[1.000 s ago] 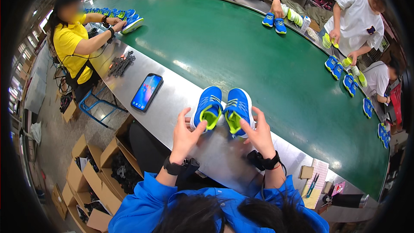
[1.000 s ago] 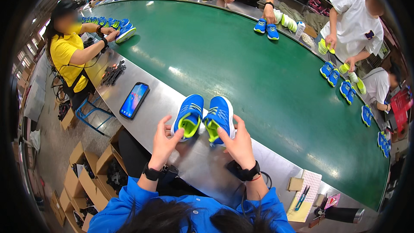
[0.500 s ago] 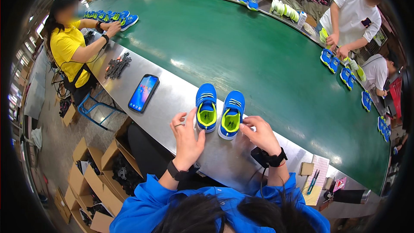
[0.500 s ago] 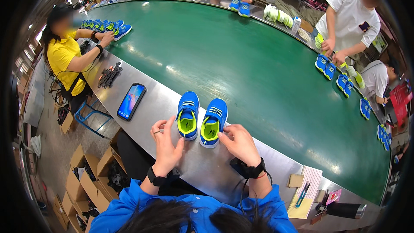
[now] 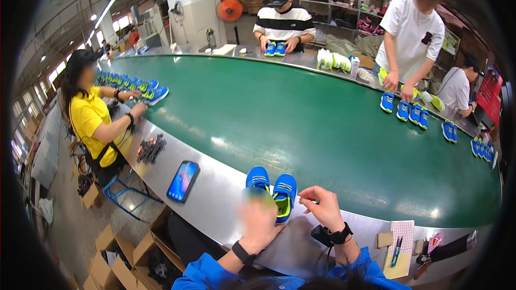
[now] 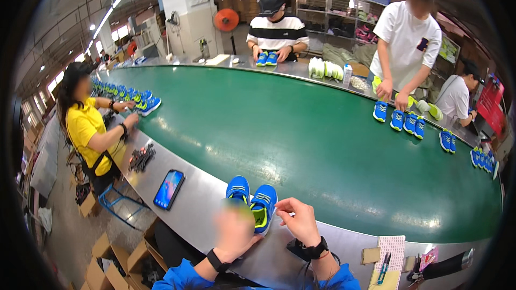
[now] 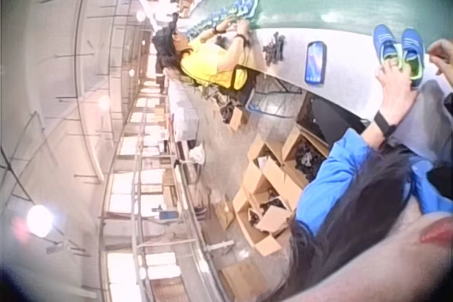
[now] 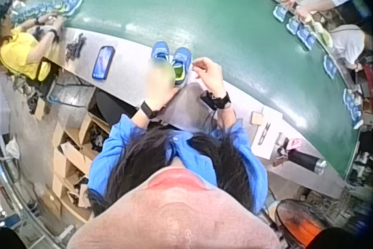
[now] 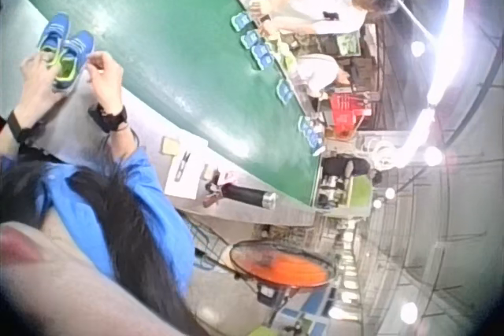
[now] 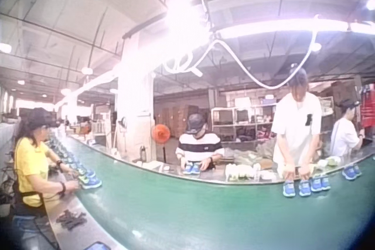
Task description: The person picks up pairs of blue and green sneakers from a green conveyor belt, inspects them by turning them over and checking the laces and soles, then places them back on the belt. The person repeats this process for multiple pairs while other workers perform similar tasks nearby.
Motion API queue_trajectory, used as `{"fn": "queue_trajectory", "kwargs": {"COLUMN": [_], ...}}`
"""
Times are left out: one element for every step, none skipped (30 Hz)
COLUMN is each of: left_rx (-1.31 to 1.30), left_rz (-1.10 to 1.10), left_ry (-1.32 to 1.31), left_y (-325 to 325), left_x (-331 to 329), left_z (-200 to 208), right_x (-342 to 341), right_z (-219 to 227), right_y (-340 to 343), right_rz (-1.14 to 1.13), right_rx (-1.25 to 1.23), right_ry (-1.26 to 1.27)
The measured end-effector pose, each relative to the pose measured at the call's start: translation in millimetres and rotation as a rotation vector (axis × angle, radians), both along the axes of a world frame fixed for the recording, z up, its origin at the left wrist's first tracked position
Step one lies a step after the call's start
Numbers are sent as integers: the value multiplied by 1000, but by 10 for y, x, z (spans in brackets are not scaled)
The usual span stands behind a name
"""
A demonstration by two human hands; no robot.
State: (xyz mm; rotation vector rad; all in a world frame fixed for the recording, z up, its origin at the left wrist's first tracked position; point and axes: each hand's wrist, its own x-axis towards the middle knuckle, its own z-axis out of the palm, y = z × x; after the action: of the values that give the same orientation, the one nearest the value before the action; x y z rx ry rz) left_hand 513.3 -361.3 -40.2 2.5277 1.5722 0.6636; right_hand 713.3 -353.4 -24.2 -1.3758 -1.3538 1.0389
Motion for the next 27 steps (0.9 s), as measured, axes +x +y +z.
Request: {"fn": "queue_trajectory", "kwargs": {"left_rx": [26, 32, 68, 101, 135, 229, 275, 347, 468, 508, 547, 584, 502, 394, 210, 108, -163, -208, -284, -420, -438, -488, -512, -534, -558, -582, -604], "left_rz": [-21, -48, -64, -56, -34, -15, 3, 87, 182, 215, 249, 276, 242, 187, -73, -228, -324, -356, -380, -378, -390, -351, -288, -258, -221, -187, -160], "left_ry": [-8, -19, -33, -34, -26, 5, -16, 19, 36, -46, -128, -211, -296, -398, -671, -744, -785, -810, -825, -898, -966, -1017, -1090, -1171, -1246, -1322, -1392], "left_y": [97, 165, 309, 477, 657, 879, 1125, 1352, 1483, 1530, 1551, 1553, 1500, 1350, 1281, 1162, 960, 776, 619, 502, 425, 414, 407, 422, 406, 375, 362], "left_x": [-44, -76, -94, -132, -173, -162, -198, -241, -187, -148, -114, -82, -6, 74, 108, 162, 243, 313, 414, 498, 517, 522, 514, 542, 525, 508, 496], "left_z": [46, 34, 82, 89, 162, 258, 305, 376, 585, 728, 855, 942, 966, 1009, 915, 761, 648, 567, 547, 534, 519, 440, 380, 345, 327, 307, 309], "right_x": [8, 30, 61, 61, 52, 81, 84, 83, 116, 136, 150, 162, 188, 184, 171, 134, 144, 103, 105, 88, 23, -59, -141, -172, -242, -331, -375], "right_z": [46, 33, 50, 49, 53, 69, 80, 113, 140, 171, 215, 239, 240, 226, 218, 248, 297, 365, 400, 435, 542, 593, 614, 640, 649, 650, 665], "right_y": [21, -12, -12, -6, -8, -38, -55, -65, -80, -95, -117, -127, -116, -113, -109, -121, -142, -132, -125, -132, -135, -106, -63, -33, -27, -31, -27], "right_rz": [-1, -8, 4, 0, -1, -12, -14, -10, -19, -29, -37, -52, -58, -55, -49, -33, -21, 12, -27, -58, -48, -43, -11, 1, 30, 56, 77], "right_rx": [9, -1, 6, 7, 7, 10, 6, 8, 12, 23, 34, 44, 53, 56, 59, 64, 72, 78, 97, 108, 128, 171, 200, 245, 246, 247, 254], "right_ry": [25, 46, 33, 57, 80, 107, 124, 142, 152, 163, 175, 188, 194, 202, 210, 241, 266, 289, 270, 260, 275, 278, 263, 231, 254, 277, 301]}}
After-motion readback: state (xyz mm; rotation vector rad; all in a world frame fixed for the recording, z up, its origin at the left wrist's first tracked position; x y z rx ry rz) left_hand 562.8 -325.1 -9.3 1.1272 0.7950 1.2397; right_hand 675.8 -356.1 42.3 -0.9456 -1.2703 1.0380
